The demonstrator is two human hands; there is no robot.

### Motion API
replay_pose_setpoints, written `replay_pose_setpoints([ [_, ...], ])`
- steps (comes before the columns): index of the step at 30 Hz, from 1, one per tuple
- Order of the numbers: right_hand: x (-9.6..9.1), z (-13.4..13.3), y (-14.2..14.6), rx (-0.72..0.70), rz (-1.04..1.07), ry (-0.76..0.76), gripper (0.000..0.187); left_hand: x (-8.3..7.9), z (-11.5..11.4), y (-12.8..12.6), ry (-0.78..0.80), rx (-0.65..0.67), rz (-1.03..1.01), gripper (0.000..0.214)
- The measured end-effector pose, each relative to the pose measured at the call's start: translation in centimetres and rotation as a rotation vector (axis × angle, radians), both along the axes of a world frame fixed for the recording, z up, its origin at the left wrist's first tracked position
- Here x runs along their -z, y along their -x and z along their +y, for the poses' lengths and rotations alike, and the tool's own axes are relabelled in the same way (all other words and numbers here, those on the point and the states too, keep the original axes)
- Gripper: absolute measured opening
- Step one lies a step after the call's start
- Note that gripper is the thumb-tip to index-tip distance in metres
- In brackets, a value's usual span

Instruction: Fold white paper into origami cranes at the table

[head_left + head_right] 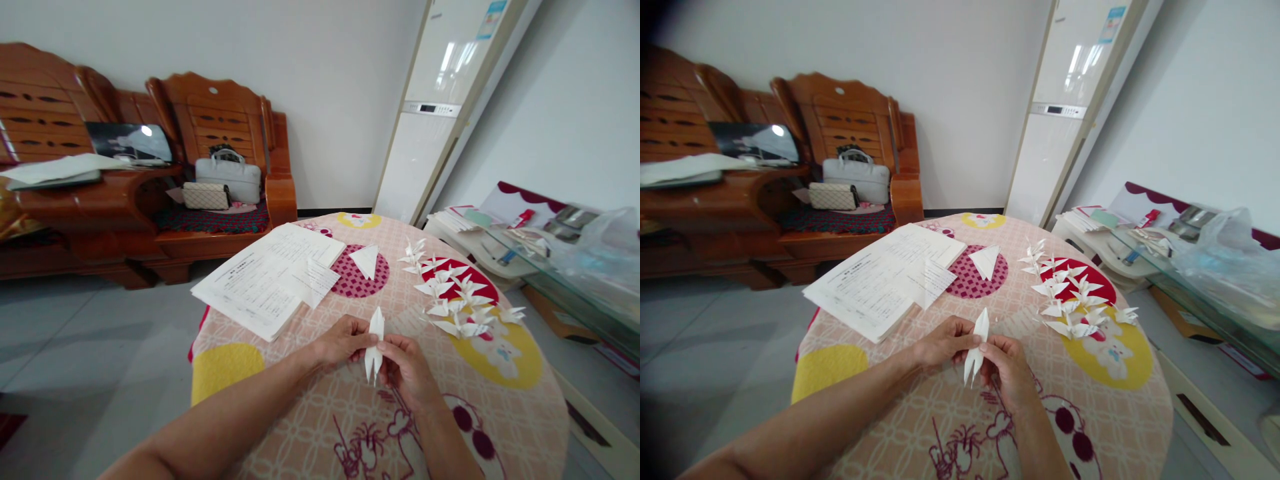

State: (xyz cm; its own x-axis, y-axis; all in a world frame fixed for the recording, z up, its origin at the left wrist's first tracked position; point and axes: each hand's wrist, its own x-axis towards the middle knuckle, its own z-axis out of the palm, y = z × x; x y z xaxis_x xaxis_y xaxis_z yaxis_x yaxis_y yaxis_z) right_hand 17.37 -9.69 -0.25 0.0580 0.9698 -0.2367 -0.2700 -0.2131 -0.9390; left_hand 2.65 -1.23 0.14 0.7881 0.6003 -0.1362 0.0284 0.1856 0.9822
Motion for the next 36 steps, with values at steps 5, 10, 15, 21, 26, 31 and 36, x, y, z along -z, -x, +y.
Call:
replay_pose_setpoints([
  [5, -0.2, 0.1, 0.1, 0.027, -0.048, -0.063, 0.031, -0.1, 0.1, 0.2, -0.007, 0.022, -0.007, 0.044],
  [10, 0.0, 0.0, -0.3, -0.001, -0.149, -0.062, 0.031, 0.2, 0.2, -0.3, -0.049, -0.066, -0.009, 0.045],
  [15, 0.1, -0.1, -0.2, -0.062, -0.16, -0.035, 0.029, 0.3, 0.5, -0.1, -0.107, -0.118, -0.024, 0.044],
  [21, 0.0, -0.1, 0.1, -0.09, -0.147, -0.026, 0.03, 0.0, 0.7, 0.3, -0.087, -0.126, -0.004, 0.039],
  [26, 0.0, 0.1, 0.1, -0.027, -0.092, 0.002, 0.026, -0.4, 1.0, 0.3, -0.082, -0.153, 0.027, 0.035],
  [31, -0.1, 0.5, -0.4, 0.063, -0.068, 0.004, 0.022, -0.8, 1.3, 0.6, 0.04, -0.219, 0.012, 0.029],
  [36, -0.1, 0.8, -1.2, 0.178, -0.04, -0.022, 0.025, -0.6, 1.5, 0.7, 0.073, -0.253, 0.011, 0.029],
])
